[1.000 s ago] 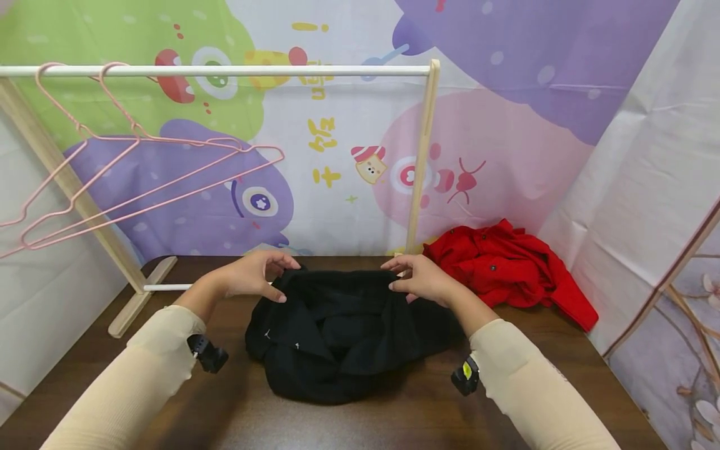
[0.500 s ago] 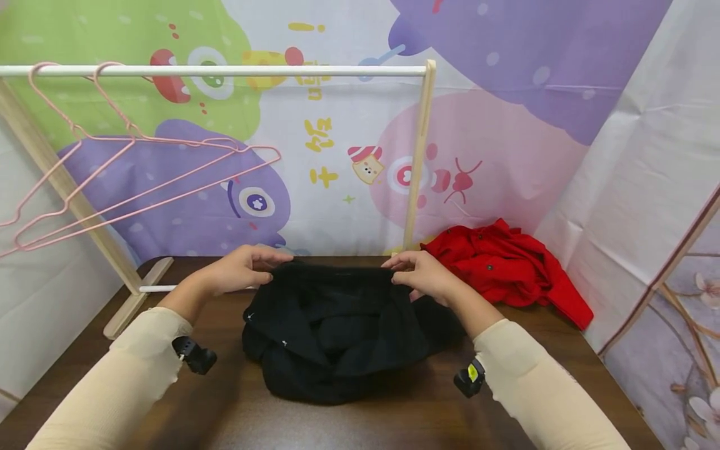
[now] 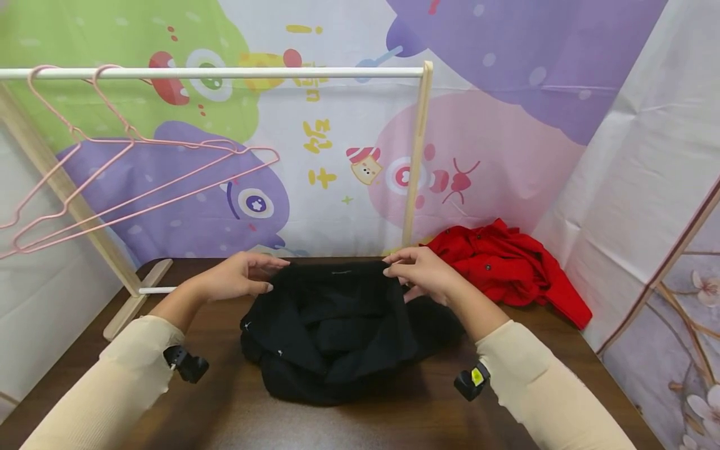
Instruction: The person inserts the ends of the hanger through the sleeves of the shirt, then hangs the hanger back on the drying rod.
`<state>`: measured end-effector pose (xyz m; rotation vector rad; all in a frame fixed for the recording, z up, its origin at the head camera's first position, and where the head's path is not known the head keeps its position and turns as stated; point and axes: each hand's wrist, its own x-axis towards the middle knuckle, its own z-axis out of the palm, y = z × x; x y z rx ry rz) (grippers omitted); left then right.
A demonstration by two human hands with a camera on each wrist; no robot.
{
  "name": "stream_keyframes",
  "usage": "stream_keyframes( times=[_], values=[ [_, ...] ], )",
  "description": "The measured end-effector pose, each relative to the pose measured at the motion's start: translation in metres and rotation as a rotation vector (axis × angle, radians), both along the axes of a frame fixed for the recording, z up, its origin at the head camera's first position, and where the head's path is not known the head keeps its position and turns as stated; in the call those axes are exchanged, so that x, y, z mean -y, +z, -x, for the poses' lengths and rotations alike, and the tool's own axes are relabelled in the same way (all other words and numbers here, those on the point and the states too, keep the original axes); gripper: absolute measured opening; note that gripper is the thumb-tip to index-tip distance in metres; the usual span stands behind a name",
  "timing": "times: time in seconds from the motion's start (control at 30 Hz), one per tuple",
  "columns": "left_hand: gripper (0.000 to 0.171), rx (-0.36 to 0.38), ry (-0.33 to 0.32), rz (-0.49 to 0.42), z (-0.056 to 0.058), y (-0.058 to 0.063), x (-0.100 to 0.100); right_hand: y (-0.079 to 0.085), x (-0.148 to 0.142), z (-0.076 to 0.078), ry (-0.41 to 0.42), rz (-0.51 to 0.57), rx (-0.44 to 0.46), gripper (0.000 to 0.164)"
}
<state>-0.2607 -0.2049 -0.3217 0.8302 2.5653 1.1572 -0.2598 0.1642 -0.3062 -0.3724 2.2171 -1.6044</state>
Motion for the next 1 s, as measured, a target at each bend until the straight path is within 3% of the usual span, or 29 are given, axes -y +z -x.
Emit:
stream_keyframes(
  times=[0.27,0.47,0.63,0.73,0.87,1.0],
  values=[
    [0.045,-0.02,0.054,0.033,-0.008,0.0,0.003,0.005,0.003,0.0,0.006,-0.008,0.031,0.043],
    [0.031,-0.154,0.127,0.058,-0.021,0.007,0.008,0.005,0.005,-0.004,-0.002,-0.004,0.042,0.044],
    [0.017,-0.26,0.221,-0.029,-0.033,0.018,0.014,0.003,0.008,-0.007,-0.013,0.017,0.027,0.044],
    [0.013,-0.311,0.277,-0.071,-0.032,0.017,0.026,0.001,0.009,-0.007,-0.02,0.028,0.01,0.045],
    [0.011,-0.383,0.34,-0.098,-0.04,0.024,0.038,0.0,0.011,-0.007,-0.015,0.025,0.012,0.044],
    [0.01,-0.451,0.39,-0.063,-0.051,0.033,0.049,0.002,0.011,-0.008,0.004,0.01,0.021,0.044]
  ],
)
